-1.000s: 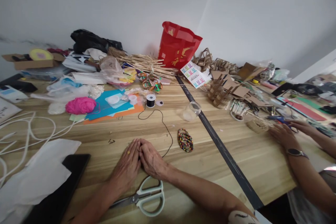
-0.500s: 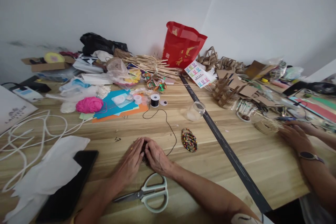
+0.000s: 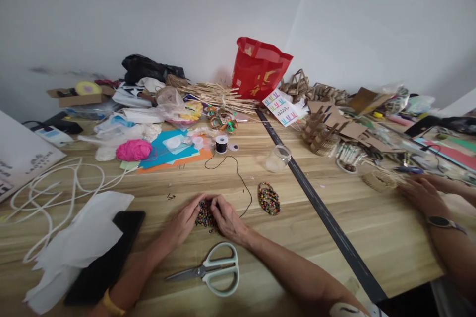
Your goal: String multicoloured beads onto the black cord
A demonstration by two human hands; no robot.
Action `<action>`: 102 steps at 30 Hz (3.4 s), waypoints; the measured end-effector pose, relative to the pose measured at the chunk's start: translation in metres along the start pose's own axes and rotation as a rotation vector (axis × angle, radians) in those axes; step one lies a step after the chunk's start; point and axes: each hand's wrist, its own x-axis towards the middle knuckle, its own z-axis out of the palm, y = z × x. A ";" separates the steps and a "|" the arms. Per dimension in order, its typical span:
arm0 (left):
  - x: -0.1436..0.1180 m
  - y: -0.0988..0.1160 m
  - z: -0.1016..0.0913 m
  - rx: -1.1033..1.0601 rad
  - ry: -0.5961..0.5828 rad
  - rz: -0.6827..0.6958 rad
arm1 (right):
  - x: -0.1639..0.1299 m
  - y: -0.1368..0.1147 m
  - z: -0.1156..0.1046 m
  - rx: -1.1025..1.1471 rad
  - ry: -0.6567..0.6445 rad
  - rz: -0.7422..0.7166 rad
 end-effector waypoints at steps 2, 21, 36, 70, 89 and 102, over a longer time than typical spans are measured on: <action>0.001 0.003 -0.002 0.022 -0.009 0.017 | 0.000 -0.001 0.000 0.011 0.005 -0.001; 0.032 0.003 -0.008 0.253 -0.034 0.221 | 0.006 0.020 -0.002 0.269 0.288 0.142; 0.038 0.012 -0.008 0.284 -0.063 0.252 | 0.009 0.017 -0.006 0.264 0.393 0.173; 0.148 0.080 0.043 0.456 -0.481 0.595 | 0.010 0.013 -0.003 -0.038 0.245 0.075; 0.150 0.055 -0.004 0.477 -0.345 0.471 | 0.007 0.012 -0.006 0.036 0.253 0.155; 0.051 -0.022 -0.085 0.540 -0.204 0.167 | 0.020 0.010 -0.030 0.576 0.392 0.307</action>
